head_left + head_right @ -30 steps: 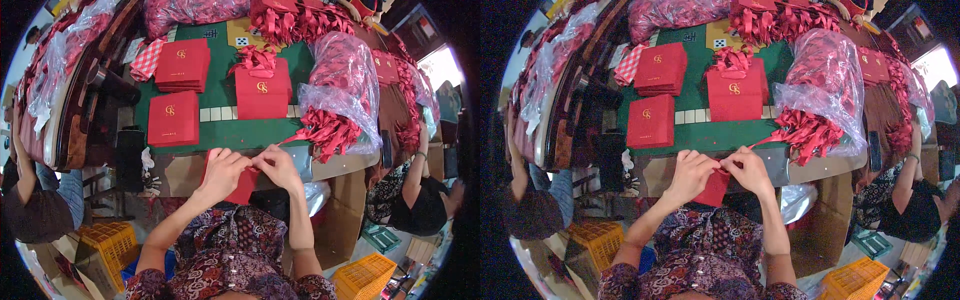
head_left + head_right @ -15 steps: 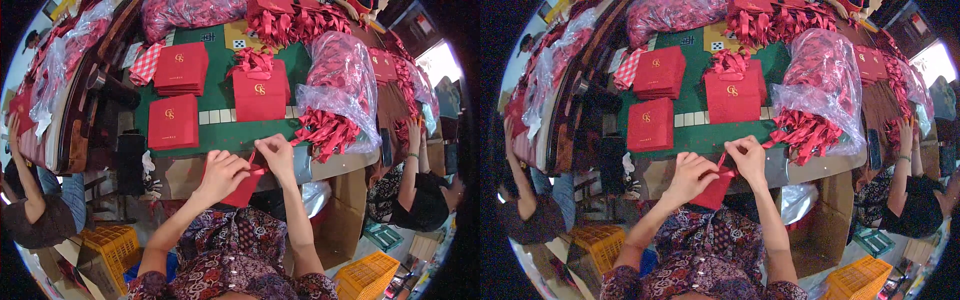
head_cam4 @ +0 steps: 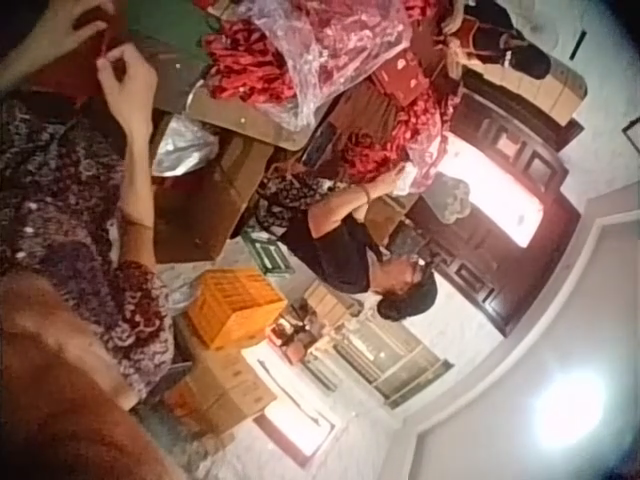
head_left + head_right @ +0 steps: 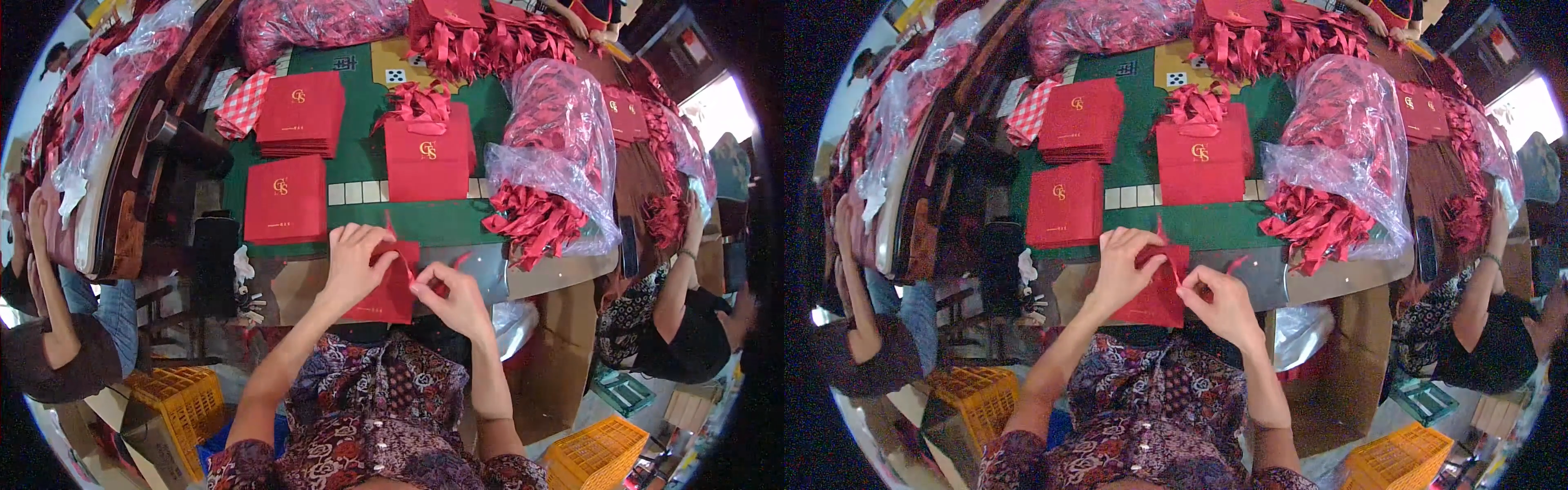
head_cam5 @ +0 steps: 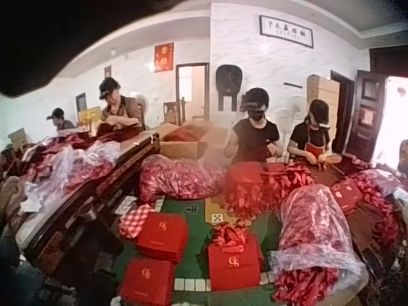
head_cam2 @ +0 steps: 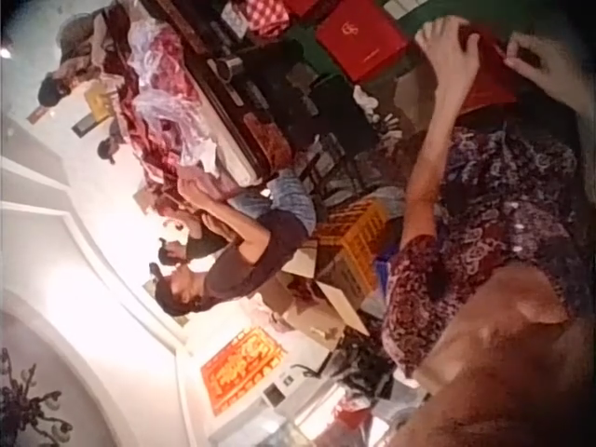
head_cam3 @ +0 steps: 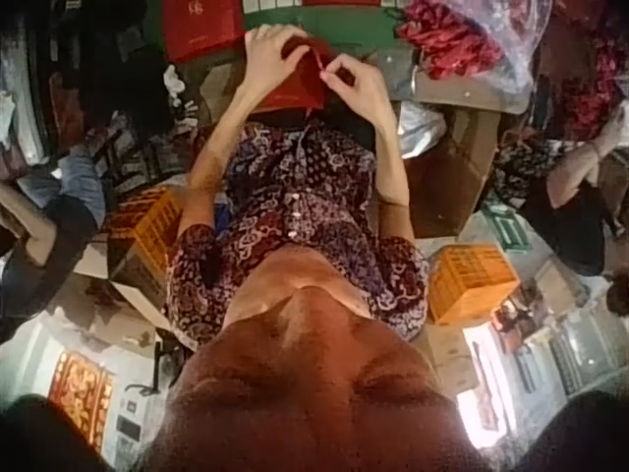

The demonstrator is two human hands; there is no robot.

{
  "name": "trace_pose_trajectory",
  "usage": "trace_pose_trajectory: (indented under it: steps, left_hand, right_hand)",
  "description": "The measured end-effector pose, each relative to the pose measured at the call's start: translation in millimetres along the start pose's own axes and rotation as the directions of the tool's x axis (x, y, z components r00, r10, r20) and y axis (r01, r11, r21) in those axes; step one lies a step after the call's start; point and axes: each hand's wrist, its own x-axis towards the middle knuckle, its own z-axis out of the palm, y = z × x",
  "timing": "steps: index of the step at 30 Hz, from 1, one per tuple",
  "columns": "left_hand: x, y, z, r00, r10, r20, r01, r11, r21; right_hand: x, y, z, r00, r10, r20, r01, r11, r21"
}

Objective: The person attaches ribbon handles to paper gift bags by hand, tying the ribbons onto each bag and placing the finished bags onto a stack.

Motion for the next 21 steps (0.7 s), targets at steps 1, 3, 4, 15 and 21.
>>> trace_pose_trajectory:
  steps: [1,3,4,15,21]
  left_hand:
    - [-2.0,3.2,4.1,0.998,0.031,-0.048,-0.03,0.999,0.036]
    - [-14.0,12.8,8.2,0.996,0.025,-0.09,-0.024,1.0,0.013]
    - [-24.1,19.3,11.7,0.993,-0.07,-0.092,0.059,0.991,-0.121]
    - [-100.3,52.1,37.0,0.856,-0.234,0.461,0.516,0.346,-0.783]
    - [-103.6,29.6,-10.8,0.771,-0.263,0.58,0.609,0.569,-0.553]
  right_hand:
    - [0.4,-1.8,4.5,0.991,0.136,0.007,-0.136,0.982,0.13]
    - [2.6,4.6,15.9,0.99,0.129,-0.063,-0.115,0.975,0.188]
    - [3.7,2.8,17.8,0.981,0.152,-0.12,-0.124,0.968,0.217]
    - [20.5,-2.4,34.2,0.956,0.157,-0.248,-0.108,0.974,0.201]
    - [20.3,35.3,20.8,0.91,0.154,-0.386,-0.137,0.988,0.072]
